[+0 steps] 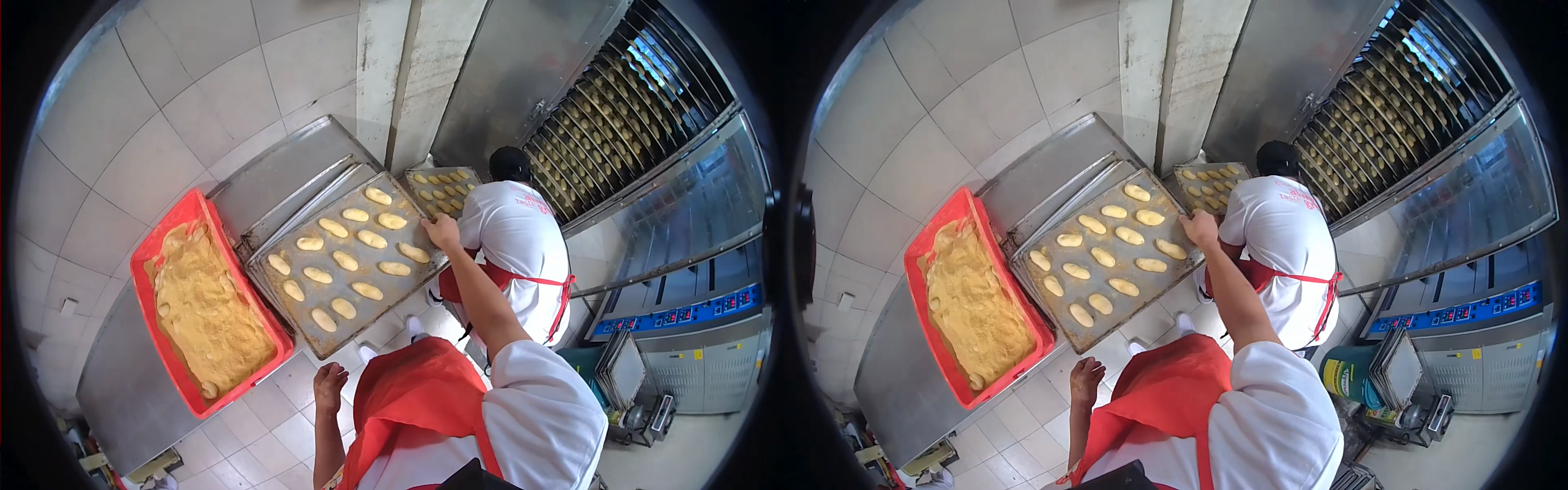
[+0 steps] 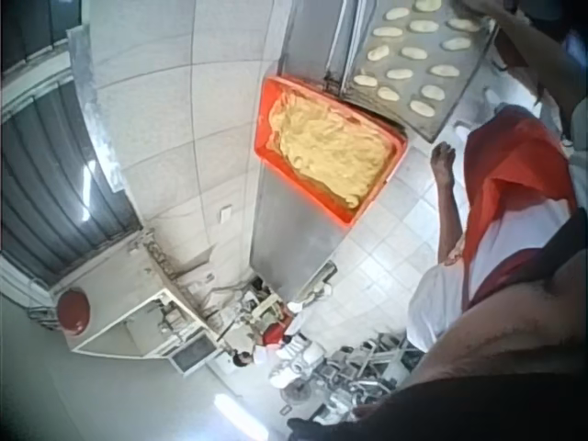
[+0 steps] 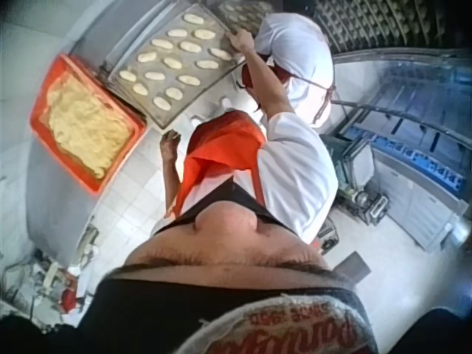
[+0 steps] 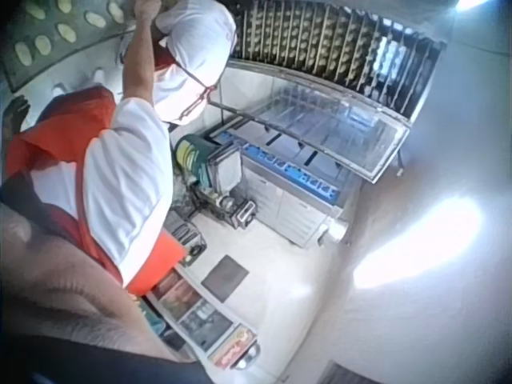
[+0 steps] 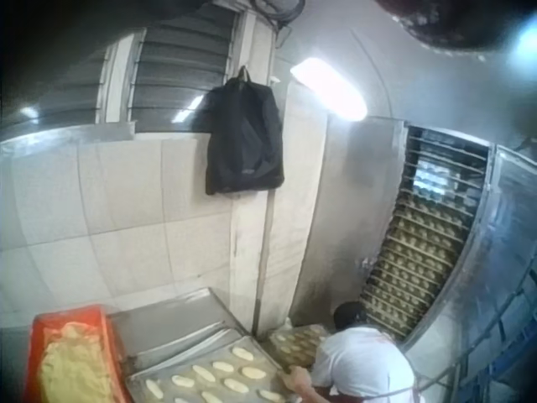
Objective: The person coats dough pieces in yellow powder, places them onto metal trays, and slides the trays into a large industrial oven rack.
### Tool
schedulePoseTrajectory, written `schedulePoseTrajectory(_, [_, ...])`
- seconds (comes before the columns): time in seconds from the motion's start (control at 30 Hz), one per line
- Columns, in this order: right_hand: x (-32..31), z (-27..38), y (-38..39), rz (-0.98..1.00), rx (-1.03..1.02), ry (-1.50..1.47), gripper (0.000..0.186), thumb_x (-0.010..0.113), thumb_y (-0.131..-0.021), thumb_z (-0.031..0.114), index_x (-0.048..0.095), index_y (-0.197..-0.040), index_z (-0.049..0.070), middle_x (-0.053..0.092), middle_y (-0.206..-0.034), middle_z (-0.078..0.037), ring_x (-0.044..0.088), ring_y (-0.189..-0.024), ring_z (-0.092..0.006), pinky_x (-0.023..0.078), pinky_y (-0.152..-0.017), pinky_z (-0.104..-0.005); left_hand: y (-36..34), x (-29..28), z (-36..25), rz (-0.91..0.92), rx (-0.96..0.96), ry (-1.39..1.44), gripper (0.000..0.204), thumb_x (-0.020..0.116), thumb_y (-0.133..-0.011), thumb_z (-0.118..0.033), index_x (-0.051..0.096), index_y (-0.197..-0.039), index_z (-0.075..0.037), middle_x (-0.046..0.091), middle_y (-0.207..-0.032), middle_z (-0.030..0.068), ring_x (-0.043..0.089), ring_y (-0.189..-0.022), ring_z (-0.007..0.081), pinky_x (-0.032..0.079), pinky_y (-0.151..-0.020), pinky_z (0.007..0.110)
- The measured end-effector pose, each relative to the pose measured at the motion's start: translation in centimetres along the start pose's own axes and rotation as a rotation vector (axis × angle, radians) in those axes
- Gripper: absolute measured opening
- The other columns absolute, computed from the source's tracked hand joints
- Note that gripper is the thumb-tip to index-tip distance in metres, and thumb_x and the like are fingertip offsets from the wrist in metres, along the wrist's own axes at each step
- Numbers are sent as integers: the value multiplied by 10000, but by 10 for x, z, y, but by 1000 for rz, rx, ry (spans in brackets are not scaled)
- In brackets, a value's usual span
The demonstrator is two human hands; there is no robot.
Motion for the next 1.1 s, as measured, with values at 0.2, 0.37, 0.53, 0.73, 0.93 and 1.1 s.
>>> schedulePoseTrajectory(0.2, [-3,-4,3,94,68,5,476,588,-828,463,651,-1018,30,648,-1056,-220,612,-1024,-364,494,-870,-452,-23,48,11,73,-33,143,455,633,-896,-348,531,-1152,13,599,-1031,139,610,-921,259,493,-795,354])
schedulePoseTrajectory(0.37, [0,6,13,35,-28,27,419,569,-856,438,611,-998,46,624,-1027,-189,608,-1001,-354,499,-848,-459,-51,67,23,36,-32,154,544,565,-926,-442,499,-1219,11,576,-1109,135,587,-971,272,471,-835,383])
schedulePoseTrajectory(0.53, [-11,-6,15,-55,-44,-47,360,585,-859,398,588,-907,42,602,-952,-167,602,-945,-351,489,-791,-465,-60,75,31,5,-46,151,546,533,-942,-443,477,-1242,9,550,-1172,114,542,-1046,274,432,-898,411])
schedulePoseTrajectory(0.73, [-13,-2,21,-91,-65,-66,406,502,-924,440,587,-922,42,595,-969,-167,599,-947,-355,489,-792,-458,-59,72,29,-56,-47,147,526,541,-935,-449,481,-1240,-25,554,-1153,83,524,-1059,267,400,-887,439])
schedulePoseTrajectory(0.93, [-14,1,19,-88,-93,-49,438,500,-921,465,585,-936,36,592,-973,-170,595,-952,-358,489,-792,-453,-60,72,32,-87,-26,191,487,561,-928,-441,507,-1192,-34,587,-1080,72,544,-1017,259,407,-846,440])
schedulePoseTrajectory(1.1, [-13,3,19,-37,-69,-9,423,496,-928,443,583,-981,33,588,-1002,-157,590,-999,-332,494,-827,-438,-59,74,28,-70,-31,148,456,562,-932,-432,516,-1154,-36,593,-1054,59,553,-994,247,419,-817,438])
Point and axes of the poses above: each hand's wrist, its own y-axis away from the middle knuckle, its own x-axis out of the palm, z = x × y, the point moved 7 cm from there along -y, towards the middle knuckle
